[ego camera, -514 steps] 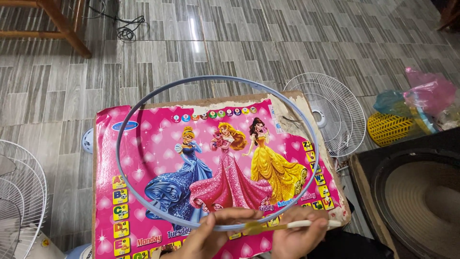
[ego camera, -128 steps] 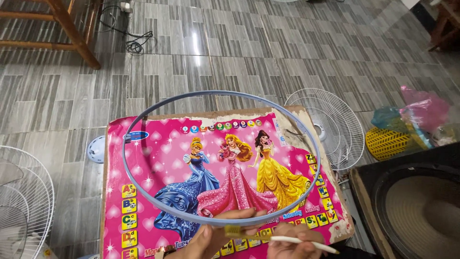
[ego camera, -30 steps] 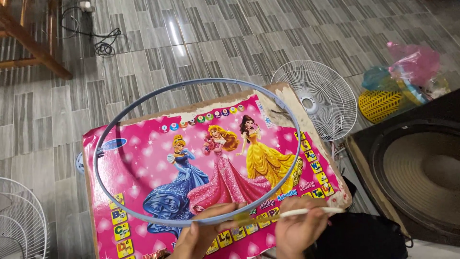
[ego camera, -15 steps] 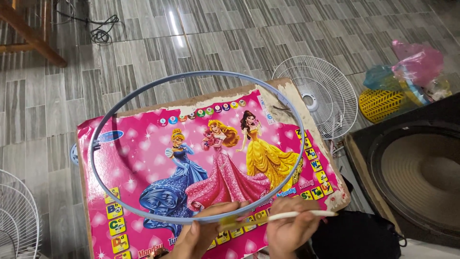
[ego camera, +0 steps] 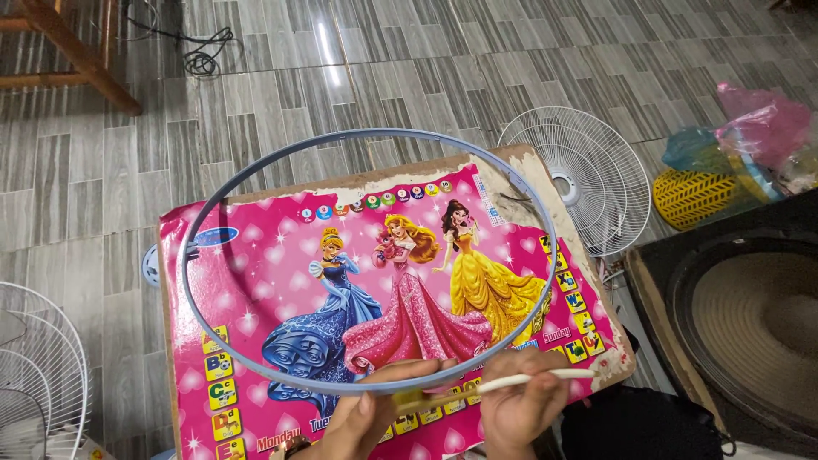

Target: Repairing a fan guard rim by using a small tool to seat a lining or seal into its groove.

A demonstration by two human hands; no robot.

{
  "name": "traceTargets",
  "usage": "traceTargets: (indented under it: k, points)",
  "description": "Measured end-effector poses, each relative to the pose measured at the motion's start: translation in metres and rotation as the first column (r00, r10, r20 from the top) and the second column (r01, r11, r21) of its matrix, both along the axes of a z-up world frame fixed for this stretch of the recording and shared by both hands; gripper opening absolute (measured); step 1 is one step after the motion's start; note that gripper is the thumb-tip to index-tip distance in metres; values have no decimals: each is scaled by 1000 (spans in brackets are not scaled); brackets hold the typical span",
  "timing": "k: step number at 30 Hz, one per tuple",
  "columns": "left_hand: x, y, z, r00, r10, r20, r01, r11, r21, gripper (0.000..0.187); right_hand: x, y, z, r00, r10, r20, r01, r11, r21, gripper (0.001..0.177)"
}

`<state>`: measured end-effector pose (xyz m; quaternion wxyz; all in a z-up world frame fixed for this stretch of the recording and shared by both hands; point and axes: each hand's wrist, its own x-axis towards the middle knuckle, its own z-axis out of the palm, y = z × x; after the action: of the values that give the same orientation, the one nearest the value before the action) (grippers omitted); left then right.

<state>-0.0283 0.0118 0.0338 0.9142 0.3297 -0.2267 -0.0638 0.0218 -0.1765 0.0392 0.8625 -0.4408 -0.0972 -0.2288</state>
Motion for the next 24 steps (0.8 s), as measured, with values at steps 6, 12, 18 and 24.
traceTargets:
  k: [6,12,18,24]
  points:
    - [1,0,3,1000,18,-3,-18,1000,9,68,1,-3,2,999,-31,-34,31,999,-16,27]
    - [-3,-2,-8,996,69,-53,-67,997,50,69,8,-16,-6,994,-60,-93,65,997,51,26]
    - [-5,8,-12,971,184,-155,-126,938,324,47,7,-15,-1,993,-41,-107,48,997,64,25]
    - [2,9,17,985,138,-101,-105,954,281,50,-5,3,-1,994,-54,-99,54,999,-6,30]
